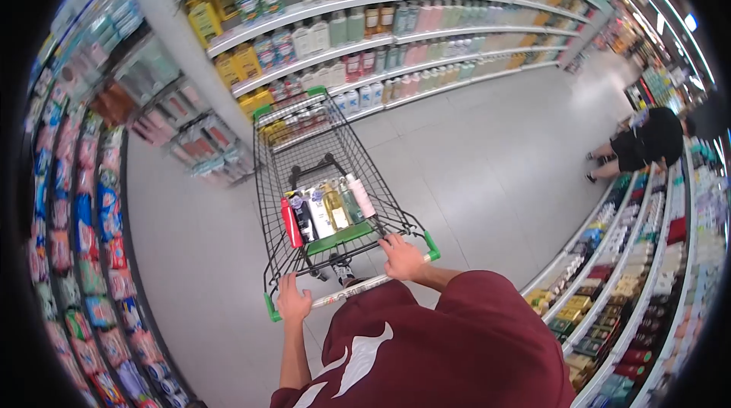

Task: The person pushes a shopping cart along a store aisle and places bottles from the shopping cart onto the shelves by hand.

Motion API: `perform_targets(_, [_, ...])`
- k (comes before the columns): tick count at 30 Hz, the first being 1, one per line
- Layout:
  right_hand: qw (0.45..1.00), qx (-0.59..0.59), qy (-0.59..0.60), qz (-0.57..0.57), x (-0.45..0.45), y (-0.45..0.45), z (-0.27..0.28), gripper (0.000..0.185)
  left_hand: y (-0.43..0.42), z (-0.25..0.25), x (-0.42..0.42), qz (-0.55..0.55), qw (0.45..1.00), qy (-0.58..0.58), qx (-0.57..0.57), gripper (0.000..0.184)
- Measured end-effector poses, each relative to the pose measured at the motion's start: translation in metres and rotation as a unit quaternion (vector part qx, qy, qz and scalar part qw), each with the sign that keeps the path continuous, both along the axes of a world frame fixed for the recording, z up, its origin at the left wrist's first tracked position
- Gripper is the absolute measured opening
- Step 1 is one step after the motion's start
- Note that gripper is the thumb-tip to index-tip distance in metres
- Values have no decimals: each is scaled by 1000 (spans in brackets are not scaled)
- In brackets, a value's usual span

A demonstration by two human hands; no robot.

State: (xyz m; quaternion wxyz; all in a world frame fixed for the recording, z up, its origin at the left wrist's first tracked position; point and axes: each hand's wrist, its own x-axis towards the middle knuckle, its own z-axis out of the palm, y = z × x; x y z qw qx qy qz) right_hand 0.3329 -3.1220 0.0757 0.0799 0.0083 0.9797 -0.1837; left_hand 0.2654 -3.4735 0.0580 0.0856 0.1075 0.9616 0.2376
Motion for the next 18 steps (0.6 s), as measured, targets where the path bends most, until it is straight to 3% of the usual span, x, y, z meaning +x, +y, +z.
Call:
perform_targets(8, [997,-20,47,-63,-21,-30,2,60,-18,-10,-73,-73,997,-3,-13,56])
perform_targets(18, [992,-30,6,-119,-47,-64,2,61,-30,-6,-147,-125,991,-27,-32,59])
